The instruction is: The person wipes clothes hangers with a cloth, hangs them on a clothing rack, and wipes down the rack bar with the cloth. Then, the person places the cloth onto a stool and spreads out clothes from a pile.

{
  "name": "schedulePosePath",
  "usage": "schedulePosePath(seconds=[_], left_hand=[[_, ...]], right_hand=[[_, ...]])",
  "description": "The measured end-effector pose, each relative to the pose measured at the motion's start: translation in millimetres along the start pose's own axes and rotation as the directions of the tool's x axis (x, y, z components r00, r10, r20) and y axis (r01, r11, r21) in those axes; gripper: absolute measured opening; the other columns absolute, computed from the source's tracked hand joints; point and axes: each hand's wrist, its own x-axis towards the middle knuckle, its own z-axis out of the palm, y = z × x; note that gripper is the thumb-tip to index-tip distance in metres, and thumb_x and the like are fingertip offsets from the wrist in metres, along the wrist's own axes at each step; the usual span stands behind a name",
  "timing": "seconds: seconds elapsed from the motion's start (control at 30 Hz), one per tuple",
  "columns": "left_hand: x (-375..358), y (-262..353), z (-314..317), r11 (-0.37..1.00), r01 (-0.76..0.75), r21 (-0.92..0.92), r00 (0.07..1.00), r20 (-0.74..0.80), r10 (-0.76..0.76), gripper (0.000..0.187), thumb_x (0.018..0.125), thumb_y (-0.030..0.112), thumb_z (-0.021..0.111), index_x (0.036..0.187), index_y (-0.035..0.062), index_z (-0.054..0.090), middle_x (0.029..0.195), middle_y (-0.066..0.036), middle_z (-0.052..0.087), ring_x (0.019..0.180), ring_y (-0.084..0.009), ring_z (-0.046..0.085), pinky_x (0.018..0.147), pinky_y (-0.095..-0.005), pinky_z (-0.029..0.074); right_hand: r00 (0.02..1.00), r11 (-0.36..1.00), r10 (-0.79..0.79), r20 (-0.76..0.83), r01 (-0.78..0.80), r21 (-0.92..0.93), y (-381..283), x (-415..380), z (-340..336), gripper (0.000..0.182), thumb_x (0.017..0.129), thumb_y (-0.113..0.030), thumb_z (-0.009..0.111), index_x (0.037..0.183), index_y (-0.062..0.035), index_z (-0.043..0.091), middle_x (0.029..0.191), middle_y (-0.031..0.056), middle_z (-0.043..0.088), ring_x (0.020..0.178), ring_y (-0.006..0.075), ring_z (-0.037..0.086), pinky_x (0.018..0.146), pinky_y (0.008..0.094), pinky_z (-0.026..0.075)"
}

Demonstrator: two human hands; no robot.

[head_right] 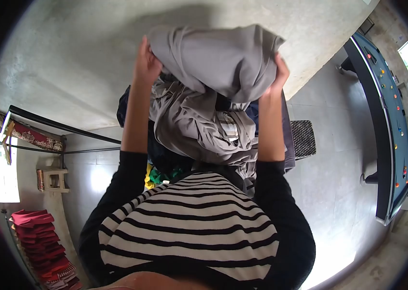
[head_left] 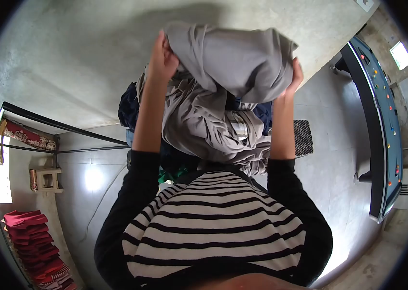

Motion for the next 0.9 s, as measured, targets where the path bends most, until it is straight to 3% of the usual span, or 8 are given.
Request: schedulePosePath(seconds=[0.1, 0.2, 0.27, 0.37, 0.47, 0.57, 0.7, 0.9], left_hand=[[-38, -38, -45, 0.994, 0.099, -0.04, 0.993, -0.056, -0.101, 0.031, 0.091, 0.03, 0.05, 0.109, 0.0045, 0.054, 0.109, -0.006, 0.06, 0.101, -0.0192, 0.056, 0.092, -0.0327, 0.042], [-88, -79, -91, 0.836, 0.181, 0.517, 0.981, -0.152, -0.118, 0.056, 0.081, 0.041, 0.063, 0.116, -0.0005, 0.05, 0.11, -0.009, 0.058, 0.1, -0.0206, 0.056, 0.089, -0.0311, 0.042], [-120, -105, -116, 0.521, 0.125, 0.845, 0.99, -0.143, -0.006, 0.066, 0.076, 0.044, 0.068, 0.118, -0.0027, 0.049, 0.108, -0.011, 0.059, 0.095, -0.0204, 0.056, 0.085, -0.0307, 0.042], [-149, -107, -104, 0.382, -0.099, 0.919, 0.995, 0.08, 0.067, 0.054, 0.077, 0.039, 0.068, 0.108, -0.0035, 0.054, 0.091, -0.013, 0.06, 0.082, -0.0183, 0.056, 0.073, -0.0305, 0.044], [-156, -83, -95, 0.291, 0.075, 0.954, 0.994, -0.096, 0.06, 0.042, 0.083, 0.036, 0.063, 0.095, -0.0029, 0.052, 0.081, -0.007, 0.054, 0.077, -0.0124, 0.049, 0.069, -0.0282, 0.041], [-143, -60, -85, 0.216, -0.224, 0.95, 0.883, 0.104, 0.457, 0.035, 0.086, 0.032, 0.059, 0.081, -0.001, 0.048, 0.065, -0.005, 0.045, 0.062, -0.0117, 0.041, 0.055, -0.0299, 0.035], [-118, 6, -66, -0.041, -0.206, 0.978, 0.861, 0.201, 0.467, 0.038, 0.085, 0.035, 0.057, 0.08, -0.0023, 0.049, 0.07, -0.019, 0.055, 0.061, -0.03, 0.051, 0.057, -0.0357, 0.04], [-149, 75, -17, 0.324, -0.419, 0.848, 0.832, 0.215, 0.512, 0.024, 0.087, 0.023, 0.055, 0.078, 0.001, 0.05, 0.069, -0.004, 0.049, 0.067, -0.0106, 0.043, 0.061, -0.025, 0.037]], right_hand=[[0.984, 0.983, 0.156, -0.089, -0.146, 0.113, 33, -34, -24, 0.041, 0.087, -0.025, 0.047, 0.115, 0.0046, 0.051, 0.113, 0.0188, 0.057, 0.103, 0.029, 0.057, 0.092, 0.0375, 0.045], [0.922, 0.937, 0.33, -0.202, -0.294, 0.188, 69, -80, -22, 0.028, 0.085, -0.018, 0.048, 0.101, 0.0014, 0.06, 0.103, 0.0129, 0.063, 0.092, 0.0247, 0.061, 0.085, 0.036, 0.048], [0.711, 0.903, 0.182, -0.679, -0.395, -0.17, 92, -114, -9, 0.029, 0.084, -0.024, 0.051, 0.1, -0.0024, 0.061, 0.1, 0.0093, 0.063, 0.093, 0.0228, 0.06, 0.085, 0.0361, 0.047], [0.682, 0.826, 0.378, -0.626, -0.554, -0.105, 118, -158, -47, 0.027, 0.081, -0.021, 0.058, 0.101, -0.0037, 0.062, 0.098, 0.0071, 0.063, 0.091, 0.0207, 0.059, 0.082, 0.0347, 0.047], [0.724, 0.761, 0.413, -0.553, -0.608, -0.227, 112, -174, -66, 0.03, 0.079, -0.014, 0.06, 0.106, -0.0022, 0.058, 0.099, 0.0083, 0.062, 0.093, 0.0215, 0.059, 0.083, 0.0354, 0.047], [0.884, 0.848, 0.299, -0.361, -0.419, -0.324, 78, -154, -55, 0.031, 0.082, -0.013, 0.057, 0.11, -0.0015, 0.056, 0.106, 0.0107, 0.061, 0.098, 0.0234, 0.059, 0.088, 0.0357, 0.047], [0.949, 0.932, 0.197, -0.245, -0.259, -0.252, 22, -114, 4, 0.042, 0.085, -0.009, 0.051, 0.125, 0.0021, 0.043, 0.113, 0.0142, 0.057, 0.101, 0.0245, 0.058, 0.087, 0.0356, 0.048], [0.987, 0.965, 0.14, -0.085, -0.155, -0.213, 9, -160, 88, 0.049, 0.082, 0.0, 0.053, 0.128, 0.0017, 0.037, 0.11, 0.0163, 0.056, 0.094, 0.0231, 0.061, 0.08, 0.0315, 0.052]])
